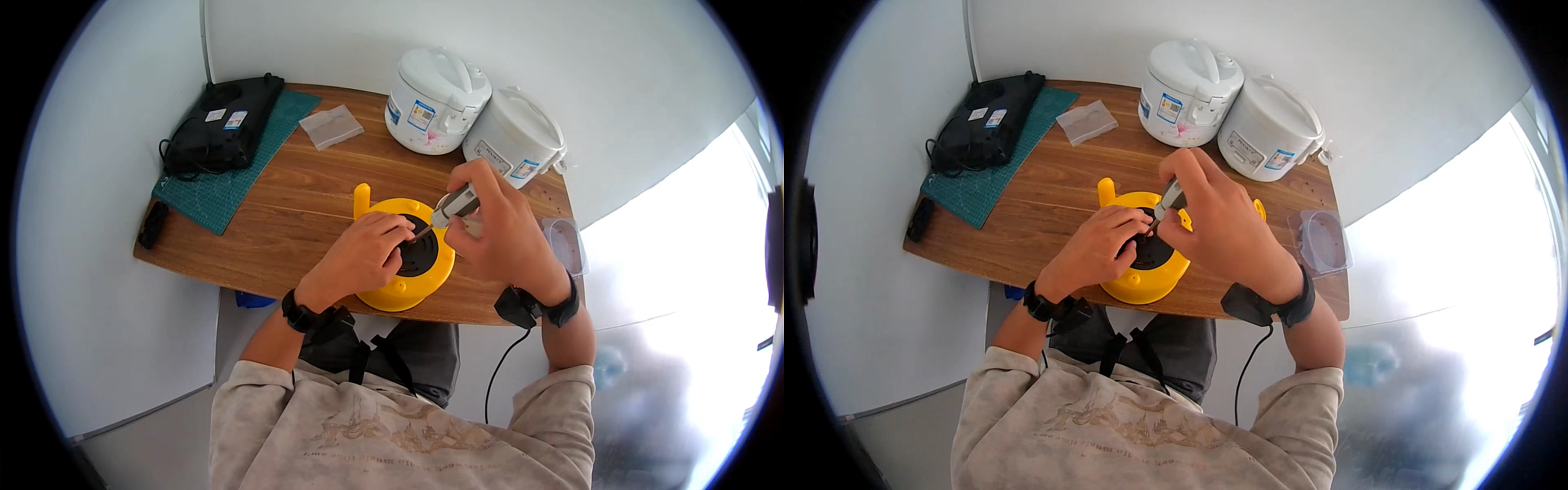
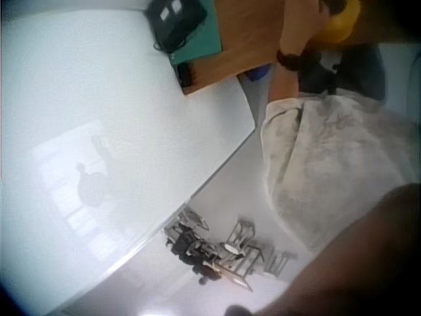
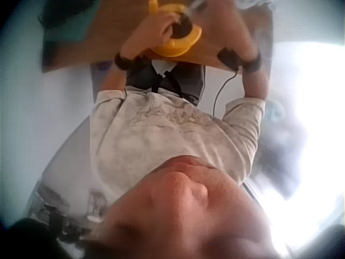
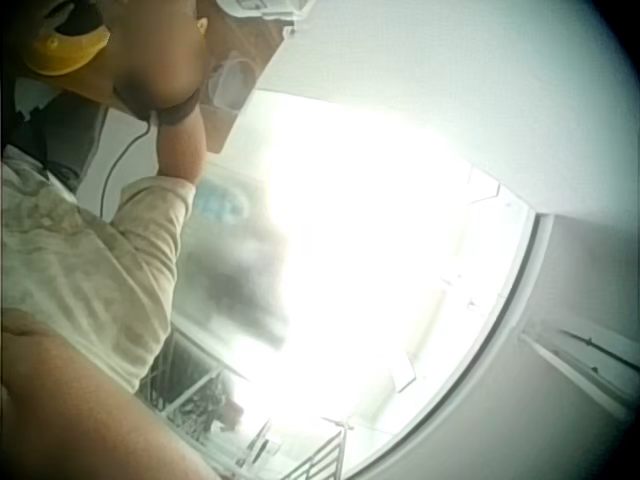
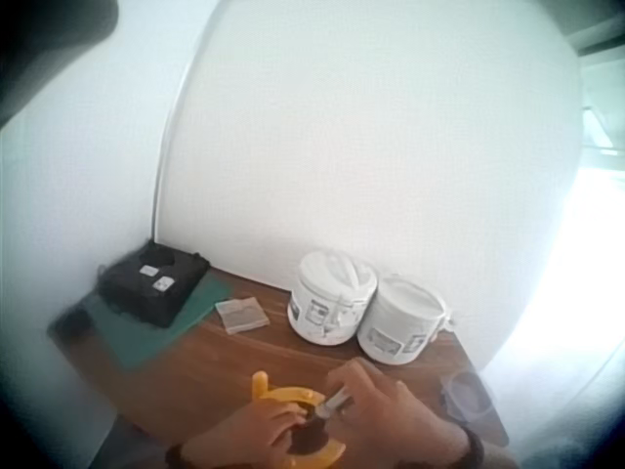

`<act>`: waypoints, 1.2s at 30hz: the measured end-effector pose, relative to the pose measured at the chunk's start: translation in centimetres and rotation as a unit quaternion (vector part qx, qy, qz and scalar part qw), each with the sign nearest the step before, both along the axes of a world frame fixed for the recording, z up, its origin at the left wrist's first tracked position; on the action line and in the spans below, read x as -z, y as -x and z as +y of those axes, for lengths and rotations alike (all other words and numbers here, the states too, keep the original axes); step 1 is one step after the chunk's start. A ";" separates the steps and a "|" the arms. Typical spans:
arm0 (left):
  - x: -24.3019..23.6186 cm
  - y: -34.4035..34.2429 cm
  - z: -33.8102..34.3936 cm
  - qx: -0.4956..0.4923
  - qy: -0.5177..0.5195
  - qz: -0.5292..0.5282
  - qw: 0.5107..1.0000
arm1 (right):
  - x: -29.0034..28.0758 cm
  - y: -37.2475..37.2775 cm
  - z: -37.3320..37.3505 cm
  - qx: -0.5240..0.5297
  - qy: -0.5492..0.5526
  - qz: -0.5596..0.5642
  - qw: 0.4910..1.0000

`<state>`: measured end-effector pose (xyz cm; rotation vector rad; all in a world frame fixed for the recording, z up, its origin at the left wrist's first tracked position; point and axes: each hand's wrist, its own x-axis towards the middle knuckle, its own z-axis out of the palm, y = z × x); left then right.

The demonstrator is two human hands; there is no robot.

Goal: The person disassembles a yellow electric kettle by removing the glass lid and unscrewing the base plate to access internal components. They then reassemble the kettle by replacing the base plate and reattaching the glass lid with a screwdriver.

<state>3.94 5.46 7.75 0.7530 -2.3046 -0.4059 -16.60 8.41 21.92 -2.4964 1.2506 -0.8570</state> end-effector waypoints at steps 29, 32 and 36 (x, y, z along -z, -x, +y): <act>-0.3 0.1 0.2 -0.008 -0.009 0.012 1.000 | 0.7 -0.9 -1.0 0.034 0.101 -0.056 0.993; -0.2 0.0 0.1 -0.003 -0.004 0.014 1.000 | 0.5 -1.1 -0.8 0.024 0.081 -0.077 0.993; 0.0 0.1 0.1 -0.003 0.004 0.020 1.000 | 0.2 -1.1 -0.9 -0.007 0.117 -0.071 0.991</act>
